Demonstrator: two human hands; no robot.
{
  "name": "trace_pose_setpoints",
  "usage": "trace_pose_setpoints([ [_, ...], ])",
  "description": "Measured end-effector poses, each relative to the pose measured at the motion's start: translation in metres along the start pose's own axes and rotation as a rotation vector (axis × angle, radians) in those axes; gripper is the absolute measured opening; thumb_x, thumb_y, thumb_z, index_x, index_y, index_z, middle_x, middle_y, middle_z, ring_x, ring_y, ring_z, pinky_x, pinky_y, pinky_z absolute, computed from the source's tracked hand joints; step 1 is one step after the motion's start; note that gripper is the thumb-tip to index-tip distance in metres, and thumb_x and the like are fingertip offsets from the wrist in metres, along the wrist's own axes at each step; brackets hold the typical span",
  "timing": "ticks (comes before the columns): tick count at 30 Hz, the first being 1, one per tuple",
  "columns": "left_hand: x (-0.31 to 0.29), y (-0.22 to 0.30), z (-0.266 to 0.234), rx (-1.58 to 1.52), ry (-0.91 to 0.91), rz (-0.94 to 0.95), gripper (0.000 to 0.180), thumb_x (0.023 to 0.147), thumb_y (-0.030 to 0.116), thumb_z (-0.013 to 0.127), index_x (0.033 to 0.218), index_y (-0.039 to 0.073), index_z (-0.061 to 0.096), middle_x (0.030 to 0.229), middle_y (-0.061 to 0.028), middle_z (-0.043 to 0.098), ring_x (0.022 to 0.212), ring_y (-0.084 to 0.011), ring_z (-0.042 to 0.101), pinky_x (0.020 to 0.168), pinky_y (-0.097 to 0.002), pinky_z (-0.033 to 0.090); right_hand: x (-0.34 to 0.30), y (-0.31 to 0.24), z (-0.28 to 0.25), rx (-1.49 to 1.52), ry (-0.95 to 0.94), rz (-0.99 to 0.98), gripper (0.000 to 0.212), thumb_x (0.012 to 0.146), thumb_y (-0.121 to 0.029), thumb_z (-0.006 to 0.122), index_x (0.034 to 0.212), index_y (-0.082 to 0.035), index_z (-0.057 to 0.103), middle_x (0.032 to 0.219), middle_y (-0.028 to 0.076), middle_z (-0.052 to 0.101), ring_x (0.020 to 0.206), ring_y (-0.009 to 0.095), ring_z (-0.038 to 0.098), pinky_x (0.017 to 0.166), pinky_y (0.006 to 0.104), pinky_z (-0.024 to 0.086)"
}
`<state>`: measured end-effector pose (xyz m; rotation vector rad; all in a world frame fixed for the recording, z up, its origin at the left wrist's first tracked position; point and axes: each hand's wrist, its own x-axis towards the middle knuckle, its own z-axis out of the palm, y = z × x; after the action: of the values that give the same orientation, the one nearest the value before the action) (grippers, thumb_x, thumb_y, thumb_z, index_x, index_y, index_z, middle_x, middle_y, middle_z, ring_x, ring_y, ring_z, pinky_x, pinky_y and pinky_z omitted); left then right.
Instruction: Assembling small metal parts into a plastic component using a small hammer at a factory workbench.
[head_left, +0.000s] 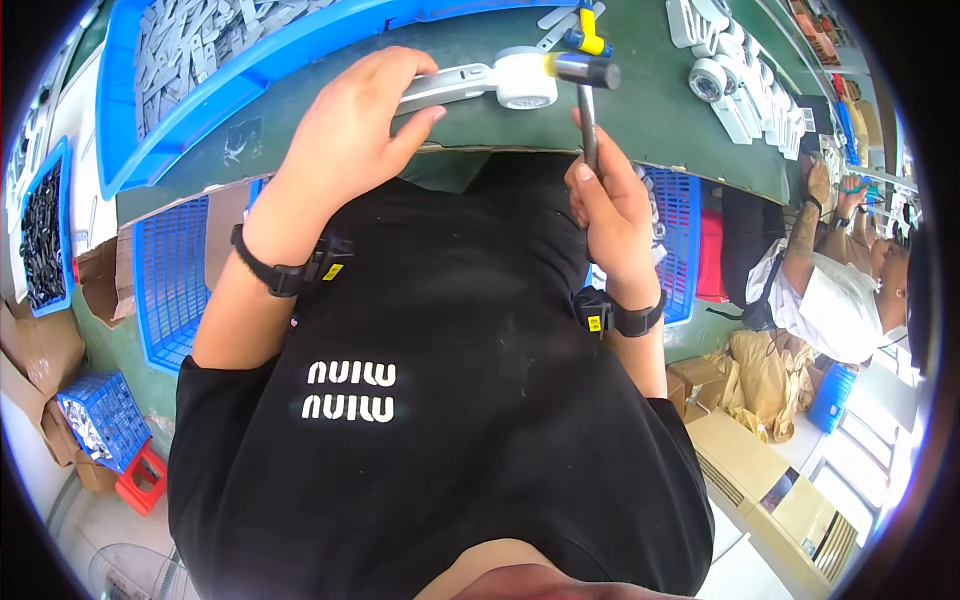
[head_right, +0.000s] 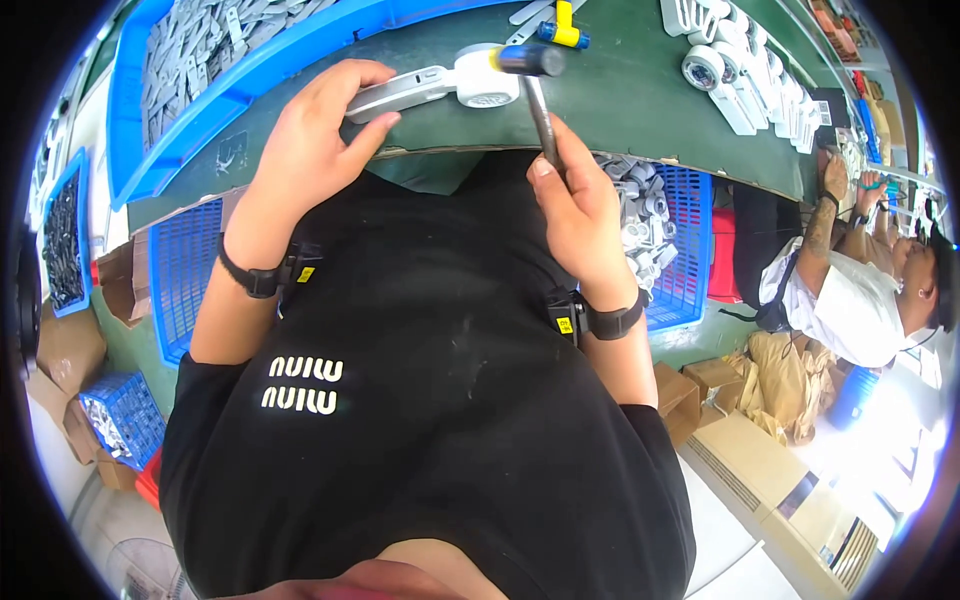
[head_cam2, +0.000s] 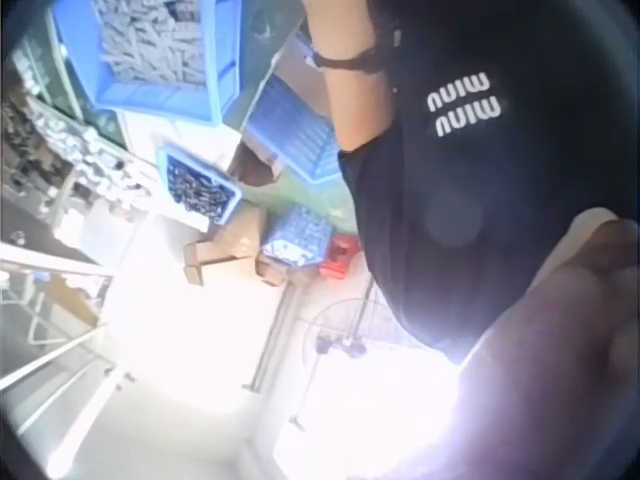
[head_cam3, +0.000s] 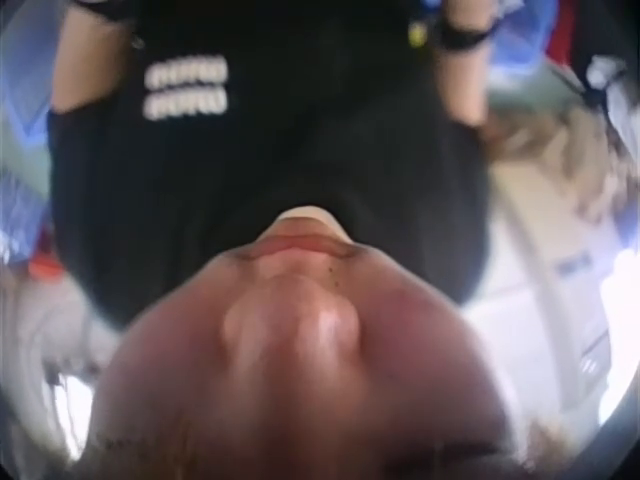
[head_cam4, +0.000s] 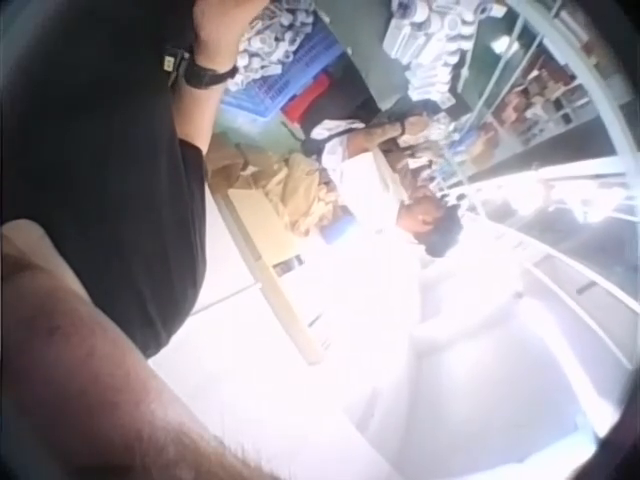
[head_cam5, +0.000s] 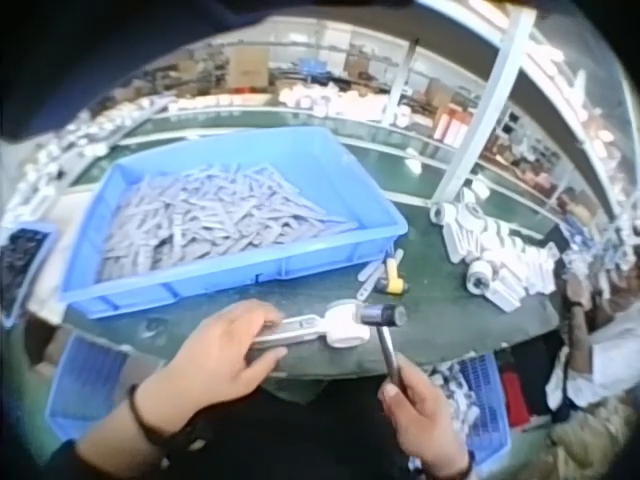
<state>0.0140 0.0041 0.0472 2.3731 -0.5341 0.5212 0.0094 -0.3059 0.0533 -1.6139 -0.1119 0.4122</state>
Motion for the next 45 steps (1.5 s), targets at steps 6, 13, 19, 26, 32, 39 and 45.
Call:
trace_pose_setpoints([
  [6,-0.003,-0.015,0.018,-0.076,0.165,-0.04,0.037,0.092,0.006,0.083,0.125,0.002,0.069,0.112,-0.0155,0.076,0.103,-0.0337,0.077,0.088,-0.0393,0.061,-0.002,-0.033,0.026,-0.458,-0.002,-0.571,0.042,0.108,-0.004,0.057,0.149,0.003,0.057,0.089,0.004,0.064,0.077,0.012,0.059,0.071,0.0276,0.05],
  [13,-0.005,-0.016,0.03,-0.23,0.215,-0.077,0.046,0.089,0.004,0.082,0.131,0.004,0.064,0.106,-0.0156,0.075,0.103,-0.0368,0.074,0.088,-0.045,0.059,0.022,-0.014,0.046,-0.892,0.008,-0.563,0.031,0.104,-0.001,0.059,0.134,0.002,0.063,0.099,0.022,0.072,0.085,0.043,0.07,0.079,0.0418,0.056],
  [19,-0.008,-0.019,0.033,-0.261,0.209,-0.117,0.048,0.09,0.005,0.082,0.133,0.004,0.061,0.104,-0.0163,0.075,0.1,-0.0379,0.074,0.088,-0.0454,0.059,0.005,-0.03,0.047,-0.555,-0.014,-0.503,0.03,0.104,0.0,0.058,0.134,0.001,0.065,0.082,0.011,0.061,0.071,0.021,0.058,0.07,0.0332,0.049],
  [26,-0.009,-0.022,0.027,-0.238,0.165,-0.142,0.052,0.093,0.004,0.083,0.139,0.003,0.058,0.108,-0.015,0.079,0.101,-0.0301,0.078,0.091,-0.0388,0.06,0.013,-0.025,0.046,-0.896,-0.063,-0.53,0.021,0.105,-0.001,0.059,0.124,-0.001,0.066,0.08,0.012,0.062,0.07,0.023,0.063,0.067,0.0365,0.05],
  [32,-0.007,-0.019,0.02,-0.346,0.143,-0.207,0.062,0.089,0.007,0.087,0.142,0.004,0.055,0.109,-0.0128,0.079,0.1,-0.0266,0.077,0.09,-0.0366,0.06,0.011,-0.03,0.062,-0.688,-0.003,-0.538,0.023,0.103,0.0,0.059,0.126,-0.001,0.065,0.087,0.022,0.068,0.076,0.043,0.068,0.071,0.0445,0.054],
  [39,-0.008,-0.018,0.02,-0.307,0.145,-0.321,0.068,0.084,0.004,0.088,0.143,0.008,0.055,0.111,-0.009,0.082,0.1,-0.0221,0.077,0.093,-0.0339,0.059,0.004,-0.039,0.076,-0.75,-0.059,-0.556,0.024,0.099,0.0,0.064,0.122,0.003,0.063,0.096,0.027,0.07,0.087,0.05,0.068,0.074,0.0522,0.054],
  [45,-0.011,-0.02,0.021,-0.333,0.12,-0.341,0.071,0.084,0.004,0.087,0.145,0.009,0.052,0.11,-0.0079,0.082,0.1,-0.0229,0.077,0.09,-0.0341,0.059,0.025,-0.013,0.07,-0.85,-0.183,-0.488,0.021,0.103,-0.001,0.061,0.124,0.002,0.064,0.08,0.017,0.064,0.068,0.036,0.062,0.068,0.0395,0.052],
])
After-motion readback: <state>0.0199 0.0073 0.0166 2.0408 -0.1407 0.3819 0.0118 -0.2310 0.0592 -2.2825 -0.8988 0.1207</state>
